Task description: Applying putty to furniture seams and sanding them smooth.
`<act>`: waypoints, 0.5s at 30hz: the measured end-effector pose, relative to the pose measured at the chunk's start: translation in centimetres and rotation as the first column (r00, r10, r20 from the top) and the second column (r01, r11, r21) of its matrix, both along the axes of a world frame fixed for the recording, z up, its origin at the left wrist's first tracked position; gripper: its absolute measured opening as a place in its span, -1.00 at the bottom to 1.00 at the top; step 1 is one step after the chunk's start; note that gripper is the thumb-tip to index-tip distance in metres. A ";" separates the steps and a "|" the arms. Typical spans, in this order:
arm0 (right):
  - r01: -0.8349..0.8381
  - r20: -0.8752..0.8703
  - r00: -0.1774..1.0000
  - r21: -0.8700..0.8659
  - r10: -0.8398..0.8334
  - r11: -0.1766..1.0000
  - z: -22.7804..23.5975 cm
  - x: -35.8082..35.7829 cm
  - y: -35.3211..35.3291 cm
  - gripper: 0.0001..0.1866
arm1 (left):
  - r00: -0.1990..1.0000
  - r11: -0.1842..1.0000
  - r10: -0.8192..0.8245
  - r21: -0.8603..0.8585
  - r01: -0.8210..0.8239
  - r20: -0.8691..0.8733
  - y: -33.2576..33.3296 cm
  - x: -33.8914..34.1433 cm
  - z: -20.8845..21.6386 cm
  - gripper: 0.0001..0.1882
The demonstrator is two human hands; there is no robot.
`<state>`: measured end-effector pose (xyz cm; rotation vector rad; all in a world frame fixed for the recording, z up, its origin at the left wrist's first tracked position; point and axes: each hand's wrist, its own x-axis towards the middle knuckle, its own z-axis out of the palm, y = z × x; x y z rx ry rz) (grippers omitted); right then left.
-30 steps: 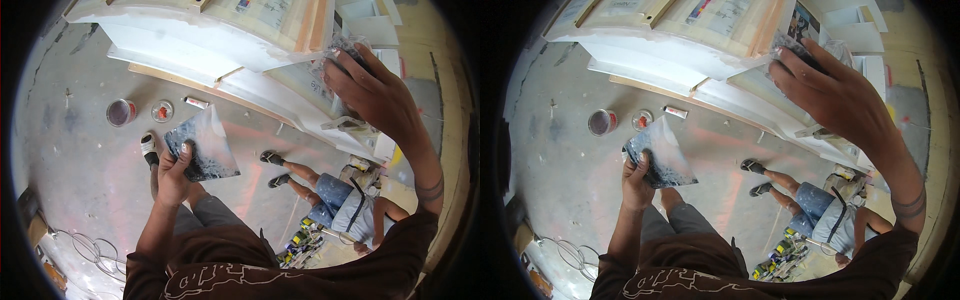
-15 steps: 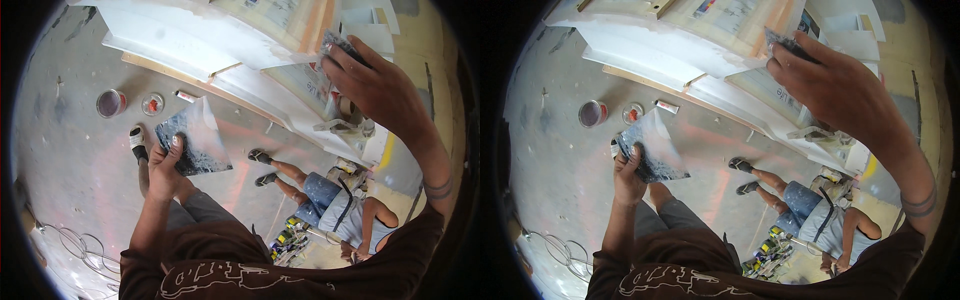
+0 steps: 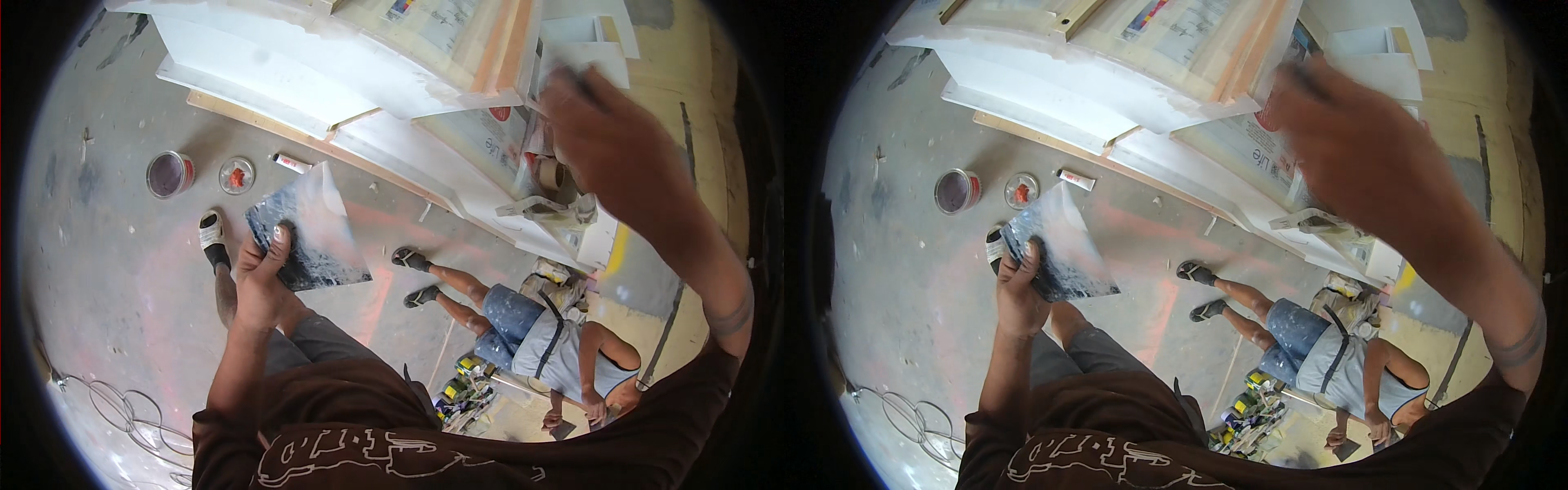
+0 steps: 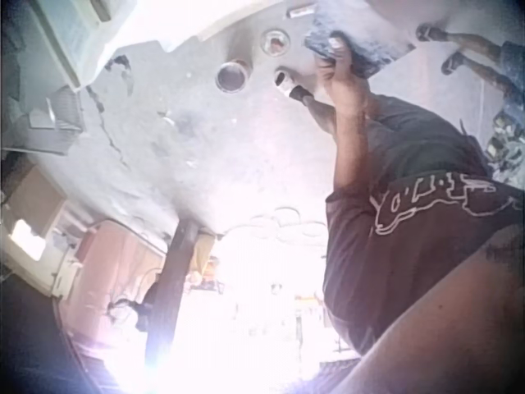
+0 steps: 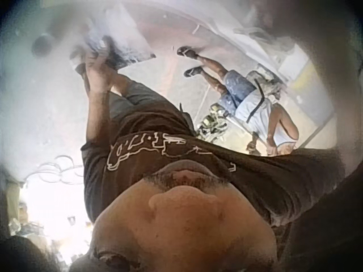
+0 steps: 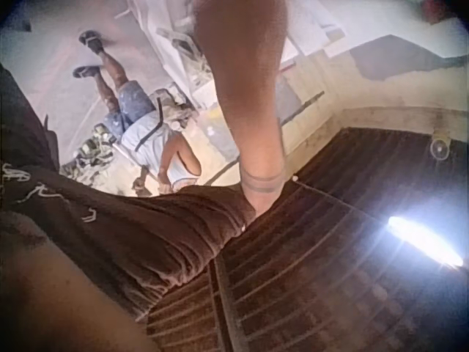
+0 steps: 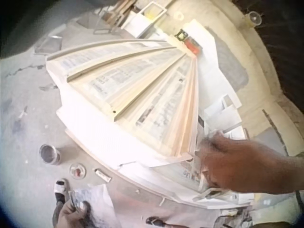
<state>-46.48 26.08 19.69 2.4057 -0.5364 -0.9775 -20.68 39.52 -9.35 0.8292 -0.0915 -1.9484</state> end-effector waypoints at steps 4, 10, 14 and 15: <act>0.076 -0.157 0.983 -0.111 -0.093 0.991 5.2 -0.1 1.4 -0.63 | 0.995 0.995 -0.059 0.073 0.065 -0.085 -0.1 -0.9 2.3 -0.79; 0.143 0.681 0.639 0.351 -0.357 0.925 -3.6 0.7 12.9 -0.51 | 0.849 0.945 -0.232 0.099 0.313 -0.474 0.5 -3.0 4.2 -0.63; 0.206 0.795 0.500 0.276 -0.343 0.939 -12.0 2.2 17.9 -0.49 | 0.866 0.935 -0.338 -0.028 0.353 -0.367 0.6 -4.6 6.2 -0.55; 0.279 0.840 0.401 0.267 -0.365 0.922 -13.7 2.1 18.5 -0.50 | 0.851 0.933 -0.347 -0.050 0.357 -0.393 0.5 -4.2 5.7 -0.53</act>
